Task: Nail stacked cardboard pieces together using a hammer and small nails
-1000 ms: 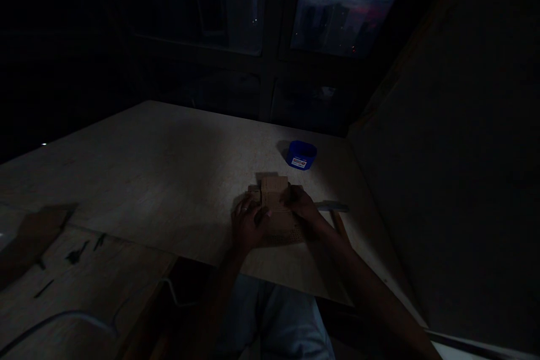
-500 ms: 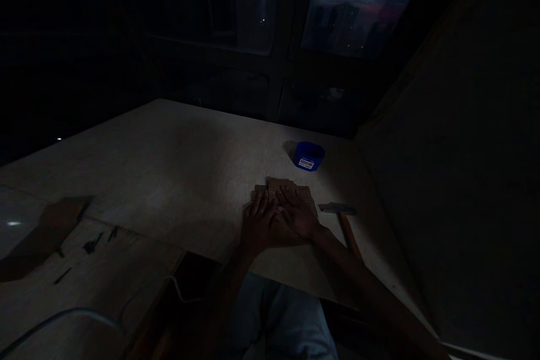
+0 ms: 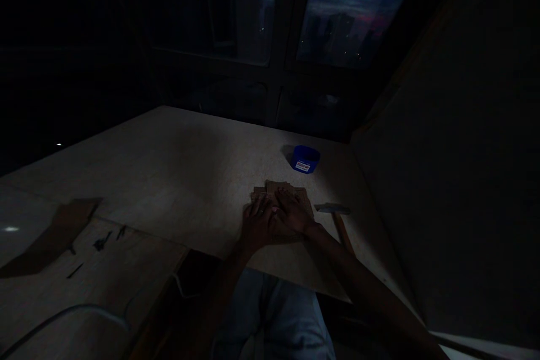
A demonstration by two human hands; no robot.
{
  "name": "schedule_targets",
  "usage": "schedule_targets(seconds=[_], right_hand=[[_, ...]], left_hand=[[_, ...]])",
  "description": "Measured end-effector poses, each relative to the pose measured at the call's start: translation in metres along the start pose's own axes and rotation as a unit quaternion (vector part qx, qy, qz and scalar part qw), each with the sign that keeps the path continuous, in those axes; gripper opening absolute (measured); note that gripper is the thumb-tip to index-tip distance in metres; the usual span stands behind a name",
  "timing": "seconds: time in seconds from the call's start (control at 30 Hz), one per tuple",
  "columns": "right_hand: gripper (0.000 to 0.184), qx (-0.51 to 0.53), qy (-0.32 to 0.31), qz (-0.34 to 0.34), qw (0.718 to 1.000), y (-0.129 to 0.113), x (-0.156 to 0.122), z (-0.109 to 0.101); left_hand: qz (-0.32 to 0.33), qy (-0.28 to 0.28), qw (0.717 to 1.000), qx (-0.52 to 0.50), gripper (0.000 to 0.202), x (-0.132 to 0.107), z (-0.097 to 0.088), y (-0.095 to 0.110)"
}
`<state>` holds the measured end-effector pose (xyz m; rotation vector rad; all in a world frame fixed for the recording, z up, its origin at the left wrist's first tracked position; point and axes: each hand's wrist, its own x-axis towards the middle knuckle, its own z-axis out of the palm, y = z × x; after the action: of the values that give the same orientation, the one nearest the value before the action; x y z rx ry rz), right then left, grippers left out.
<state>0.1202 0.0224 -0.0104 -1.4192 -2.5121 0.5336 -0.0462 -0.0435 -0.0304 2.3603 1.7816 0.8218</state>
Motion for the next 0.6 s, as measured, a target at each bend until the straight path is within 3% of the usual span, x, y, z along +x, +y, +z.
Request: schedule_targets(seconds=[0.2,0.3,0.47,0.6], right_hand=[[0.062,0.211,0.074,-0.001,0.975,0.010,0.004,-0.002],[0.056,0.252,0.122,0.000,0.960,0.016,-0.004,-0.009],[0.049,0.352,0.269,0.018,0.896,0.026,-0.036,-0.019],[0.046,0.295,0.269,0.099,0.911,0.049,-0.079,-0.030]], left_hand=[[-0.001,-0.004,1.000,-0.003,0.044,0.001,-0.003,-0.001],[-0.009,-0.005,1.000,-0.010,0.045,0.001,-0.002,-0.003],[-0.026,0.002,0.999,-0.042,0.048,0.002,0.003,-0.010],[-0.040,0.031,0.993,-0.107,0.050,0.003,0.009,-0.019]])
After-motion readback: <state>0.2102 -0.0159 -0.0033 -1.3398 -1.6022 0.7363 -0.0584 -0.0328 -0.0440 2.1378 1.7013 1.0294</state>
